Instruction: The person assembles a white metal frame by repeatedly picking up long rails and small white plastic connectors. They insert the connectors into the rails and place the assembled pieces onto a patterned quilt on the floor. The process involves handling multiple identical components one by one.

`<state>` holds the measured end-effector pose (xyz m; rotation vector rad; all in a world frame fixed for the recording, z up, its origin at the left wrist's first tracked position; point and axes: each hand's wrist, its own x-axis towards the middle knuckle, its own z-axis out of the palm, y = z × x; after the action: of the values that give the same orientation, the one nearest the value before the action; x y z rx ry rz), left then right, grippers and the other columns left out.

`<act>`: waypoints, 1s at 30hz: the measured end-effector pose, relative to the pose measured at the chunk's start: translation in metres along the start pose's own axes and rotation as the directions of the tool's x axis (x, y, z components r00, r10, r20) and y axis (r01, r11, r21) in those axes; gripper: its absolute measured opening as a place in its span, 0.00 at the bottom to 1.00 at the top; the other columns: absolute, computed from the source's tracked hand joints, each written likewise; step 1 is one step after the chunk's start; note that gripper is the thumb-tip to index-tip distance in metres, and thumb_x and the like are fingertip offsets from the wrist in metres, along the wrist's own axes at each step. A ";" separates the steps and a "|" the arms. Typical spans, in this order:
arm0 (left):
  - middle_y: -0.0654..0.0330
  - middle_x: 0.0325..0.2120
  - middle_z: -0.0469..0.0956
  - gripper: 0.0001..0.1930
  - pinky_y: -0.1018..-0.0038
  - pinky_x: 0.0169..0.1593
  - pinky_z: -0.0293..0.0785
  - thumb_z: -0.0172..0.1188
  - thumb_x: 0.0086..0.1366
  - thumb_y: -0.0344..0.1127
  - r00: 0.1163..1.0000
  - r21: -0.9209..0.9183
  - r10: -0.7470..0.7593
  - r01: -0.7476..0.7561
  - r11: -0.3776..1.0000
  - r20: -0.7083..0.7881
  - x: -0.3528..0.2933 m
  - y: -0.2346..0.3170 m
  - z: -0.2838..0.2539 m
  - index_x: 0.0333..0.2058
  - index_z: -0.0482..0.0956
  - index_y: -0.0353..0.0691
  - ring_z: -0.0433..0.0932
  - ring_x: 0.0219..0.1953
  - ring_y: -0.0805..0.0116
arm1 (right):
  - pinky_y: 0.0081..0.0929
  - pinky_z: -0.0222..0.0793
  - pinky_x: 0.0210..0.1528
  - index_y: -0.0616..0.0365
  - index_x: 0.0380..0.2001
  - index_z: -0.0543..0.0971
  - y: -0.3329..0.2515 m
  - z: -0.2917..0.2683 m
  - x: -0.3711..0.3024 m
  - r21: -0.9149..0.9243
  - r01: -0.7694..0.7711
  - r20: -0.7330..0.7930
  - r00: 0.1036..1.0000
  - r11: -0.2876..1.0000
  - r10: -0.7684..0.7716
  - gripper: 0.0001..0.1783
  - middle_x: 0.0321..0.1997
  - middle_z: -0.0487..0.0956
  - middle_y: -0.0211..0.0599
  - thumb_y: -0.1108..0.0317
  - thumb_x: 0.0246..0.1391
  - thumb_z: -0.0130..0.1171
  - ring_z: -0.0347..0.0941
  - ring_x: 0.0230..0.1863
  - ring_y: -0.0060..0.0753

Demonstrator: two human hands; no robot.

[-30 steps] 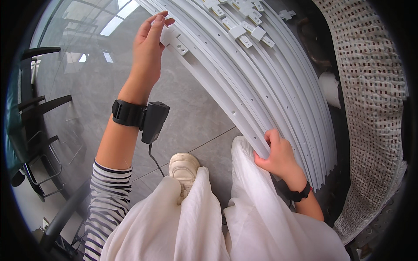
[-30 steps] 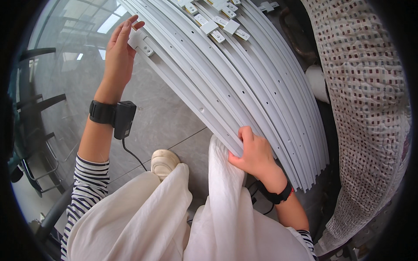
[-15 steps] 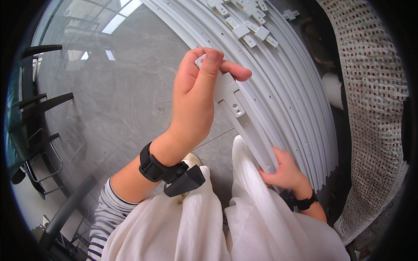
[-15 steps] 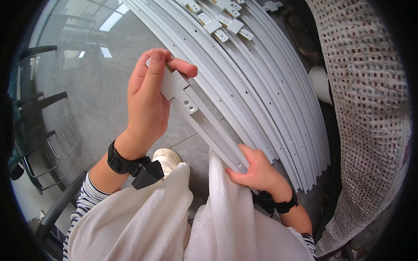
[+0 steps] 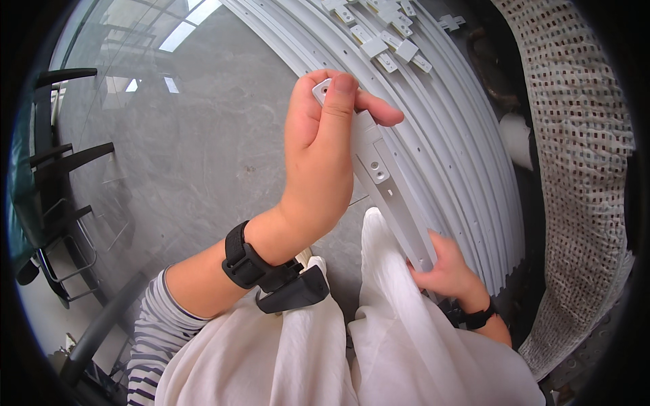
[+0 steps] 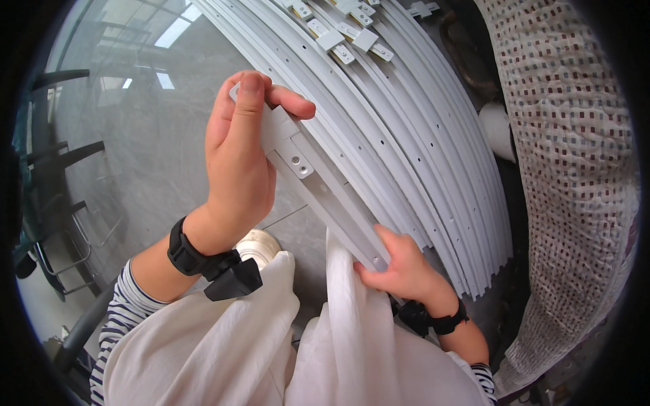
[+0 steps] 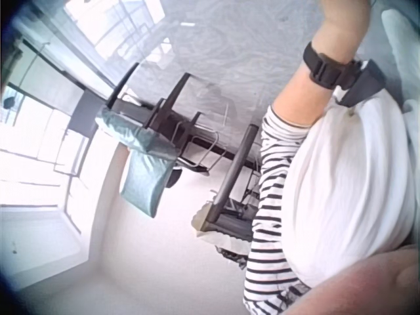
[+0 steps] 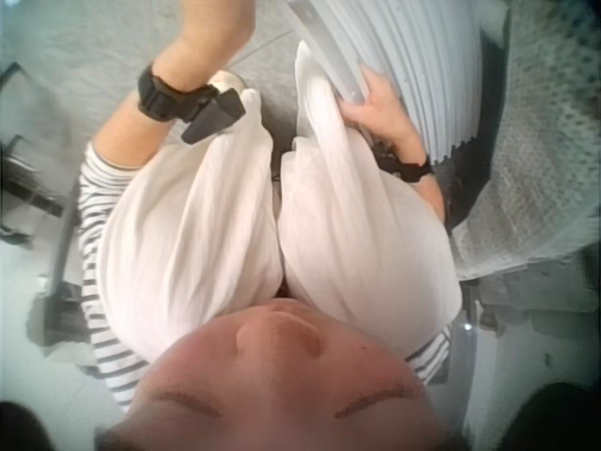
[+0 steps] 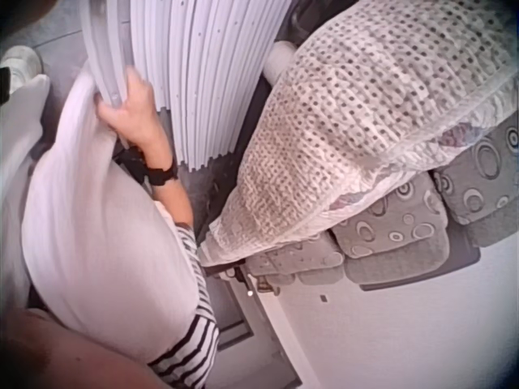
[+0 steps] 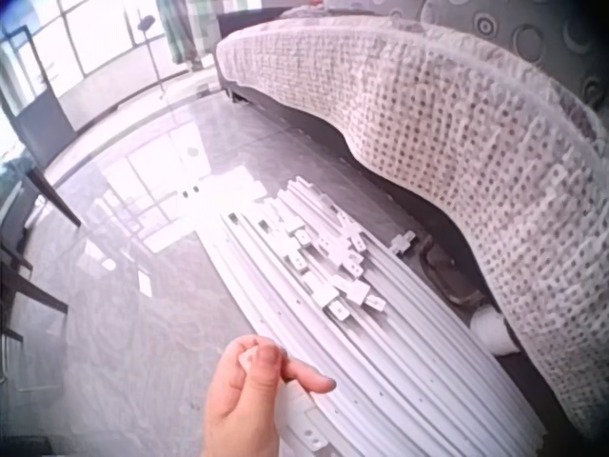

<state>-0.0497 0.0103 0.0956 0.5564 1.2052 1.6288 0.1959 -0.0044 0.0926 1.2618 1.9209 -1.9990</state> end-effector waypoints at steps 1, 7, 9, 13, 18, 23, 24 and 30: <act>0.55 0.32 0.81 0.14 0.77 0.38 0.77 0.45 0.75 0.46 1.000 0.004 -0.010 0.010 1.000 0.001 0.001 -0.001 -0.001 0.42 0.68 0.41 0.78 0.34 0.73 | 0.27 0.72 0.36 0.65 0.41 0.76 -0.003 0.000 0.001 0.014 -0.034 0.003 0.999 0.999 0.034 0.20 0.31 0.81 0.43 0.69 0.43 0.67 0.78 0.30 0.33; 0.48 0.48 0.77 0.22 0.68 0.53 0.73 0.48 0.73 0.52 0.986 -0.156 -0.166 0.164 0.974 0.004 0.004 -0.012 -0.009 0.52 0.67 0.38 0.76 0.47 0.63 | 0.27 0.72 0.35 0.66 0.41 0.75 -0.005 -0.002 0.017 -0.006 -0.037 -0.065 0.997 0.999 0.037 0.20 0.31 0.81 0.45 0.68 0.44 0.67 0.78 0.31 0.32; 0.49 0.54 0.73 0.26 0.66 0.57 0.70 0.50 0.71 0.53 0.975 -0.214 -0.224 0.219 0.952 -0.001 0.004 -0.019 -0.013 0.56 0.65 0.38 0.74 0.51 0.62 | 0.28 0.73 0.35 0.67 0.41 0.74 -0.007 -0.003 0.021 0.031 -0.104 -0.060 0.993 0.994 0.105 0.21 0.31 0.80 0.45 0.68 0.45 0.66 0.79 0.31 0.32; 0.55 0.58 0.69 0.27 0.65 0.62 0.66 0.52 0.71 0.49 0.902 -0.005 -0.394 0.401 0.916 0.174 -0.028 -0.034 -0.024 0.61 0.62 0.39 0.70 0.57 0.64 | 0.30 0.73 0.34 0.67 0.43 0.74 -0.016 -0.007 0.031 0.108 -0.194 -0.018 0.980 0.975 0.197 0.22 0.30 0.80 0.45 0.68 0.46 0.66 0.79 0.30 0.33; 0.60 0.59 0.67 0.24 0.65 0.62 0.63 0.51 0.72 0.43 0.828 0.162 -0.465 0.436 0.885 0.314 -0.059 -0.048 -0.013 0.61 0.62 0.40 0.66 0.61 0.68 | 0.28 0.73 0.31 0.66 0.43 0.74 -0.006 -0.004 0.039 0.048 0.026 -0.103 0.994 0.999 -0.020 0.21 0.29 0.80 0.42 0.69 0.46 0.66 0.78 0.26 0.29; 0.55 0.56 0.71 0.22 0.66 0.63 0.63 0.49 0.72 0.44 0.983 0.036 -0.184 0.183 0.982 0.025 -0.019 -0.034 -0.029 0.59 0.65 0.39 0.72 0.56 0.64 | 0.27 0.73 0.32 0.67 0.42 0.74 -0.016 -0.011 0.032 0.056 -0.069 -0.018 0.997 0.996 0.070 0.22 0.29 0.80 0.42 0.69 0.44 0.65 0.77 0.27 0.29; 0.53 0.55 0.73 0.21 0.66 0.62 0.65 0.48 0.73 0.44 0.985 -0.005 -0.158 0.159 0.987 0.072 -0.007 -0.022 -0.035 0.58 0.67 0.39 0.74 0.55 0.63 | 0.26 0.72 0.33 0.67 0.42 0.74 -0.018 -0.011 0.030 0.088 -0.126 0.022 0.992 0.988 0.125 0.22 0.29 0.79 0.42 0.69 0.44 0.65 0.77 0.28 0.30; 0.48 0.45 0.81 0.16 0.68 0.53 0.73 0.45 0.74 0.44 0.967 0.045 -0.137 0.130 0.990 0.213 0.010 0.009 -0.027 0.44 0.75 0.38 0.80 0.49 0.59 | 0.25 0.71 0.32 0.67 0.41 0.74 -0.011 -0.005 0.018 0.048 0.019 0.002 1.000 0.999 -0.019 0.22 0.27 0.79 0.40 0.69 0.42 0.66 0.74 0.25 0.28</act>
<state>-0.0790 0.0077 0.0910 0.6409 1.0843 1.3997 0.1803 0.0108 0.0908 1.2559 1.9016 -2.0674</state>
